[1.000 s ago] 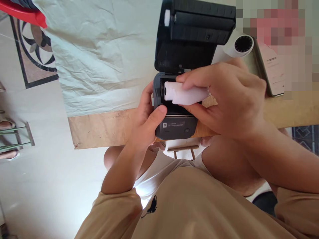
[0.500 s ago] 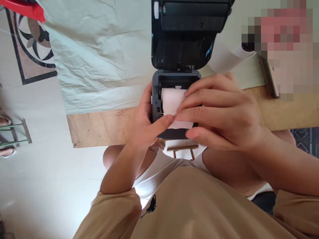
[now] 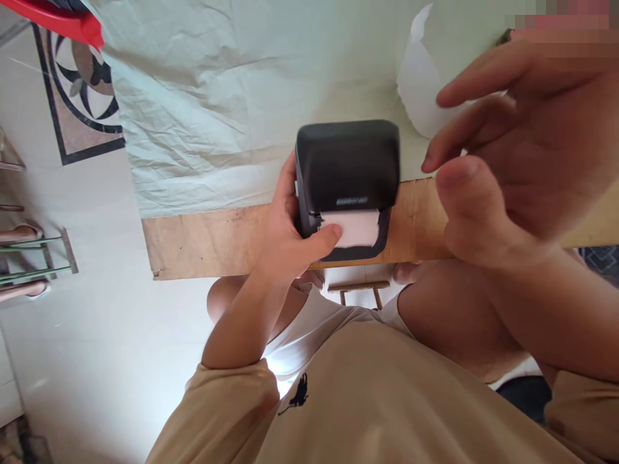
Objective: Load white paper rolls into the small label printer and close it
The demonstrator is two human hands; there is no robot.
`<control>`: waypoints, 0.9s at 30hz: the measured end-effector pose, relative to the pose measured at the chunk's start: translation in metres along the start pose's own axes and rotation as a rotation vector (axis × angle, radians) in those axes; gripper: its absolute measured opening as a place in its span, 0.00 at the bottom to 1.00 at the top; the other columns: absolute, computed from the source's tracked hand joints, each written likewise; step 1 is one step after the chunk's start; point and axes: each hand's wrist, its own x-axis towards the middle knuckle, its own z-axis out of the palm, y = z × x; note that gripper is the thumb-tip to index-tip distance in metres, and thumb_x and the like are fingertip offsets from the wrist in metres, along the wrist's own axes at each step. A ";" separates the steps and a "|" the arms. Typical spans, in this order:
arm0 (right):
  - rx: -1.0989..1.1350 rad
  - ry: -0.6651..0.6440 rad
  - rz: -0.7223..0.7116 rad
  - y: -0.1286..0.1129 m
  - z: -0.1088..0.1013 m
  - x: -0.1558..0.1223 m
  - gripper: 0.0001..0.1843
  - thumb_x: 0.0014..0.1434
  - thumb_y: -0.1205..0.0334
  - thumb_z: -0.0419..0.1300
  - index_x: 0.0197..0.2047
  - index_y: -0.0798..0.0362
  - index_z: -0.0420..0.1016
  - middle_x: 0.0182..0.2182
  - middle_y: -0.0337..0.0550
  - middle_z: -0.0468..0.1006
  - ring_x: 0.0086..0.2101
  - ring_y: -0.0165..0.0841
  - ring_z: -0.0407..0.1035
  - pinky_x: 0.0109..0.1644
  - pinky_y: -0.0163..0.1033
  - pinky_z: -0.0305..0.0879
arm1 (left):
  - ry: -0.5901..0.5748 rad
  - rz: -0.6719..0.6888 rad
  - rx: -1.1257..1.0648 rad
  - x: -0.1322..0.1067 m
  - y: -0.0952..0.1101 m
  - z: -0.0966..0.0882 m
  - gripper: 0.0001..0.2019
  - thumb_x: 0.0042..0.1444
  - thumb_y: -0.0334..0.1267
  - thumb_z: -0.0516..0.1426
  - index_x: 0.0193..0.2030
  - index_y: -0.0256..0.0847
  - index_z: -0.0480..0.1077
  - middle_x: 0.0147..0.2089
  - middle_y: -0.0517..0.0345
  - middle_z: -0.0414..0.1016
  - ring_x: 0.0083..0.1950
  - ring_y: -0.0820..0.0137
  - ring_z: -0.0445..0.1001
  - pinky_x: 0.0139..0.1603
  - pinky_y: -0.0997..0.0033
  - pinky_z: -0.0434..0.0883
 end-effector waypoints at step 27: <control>0.303 -0.408 0.158 0.006 0.017 0.004 0.38 0.63 0.44 0.54 0.68 0.48 0.42 0.47 0.42 0.66 0.36 0.18 0.65 0.38 0.26 0.70 | 0.251 -0.129 -0.243 0.001 0.016 0.032 0.17 0.55 0.49 0.62 0.46 0.42 0.71 0.41 0.54 0.80 0.61 0.56 0.76 0.54 0.60 0.78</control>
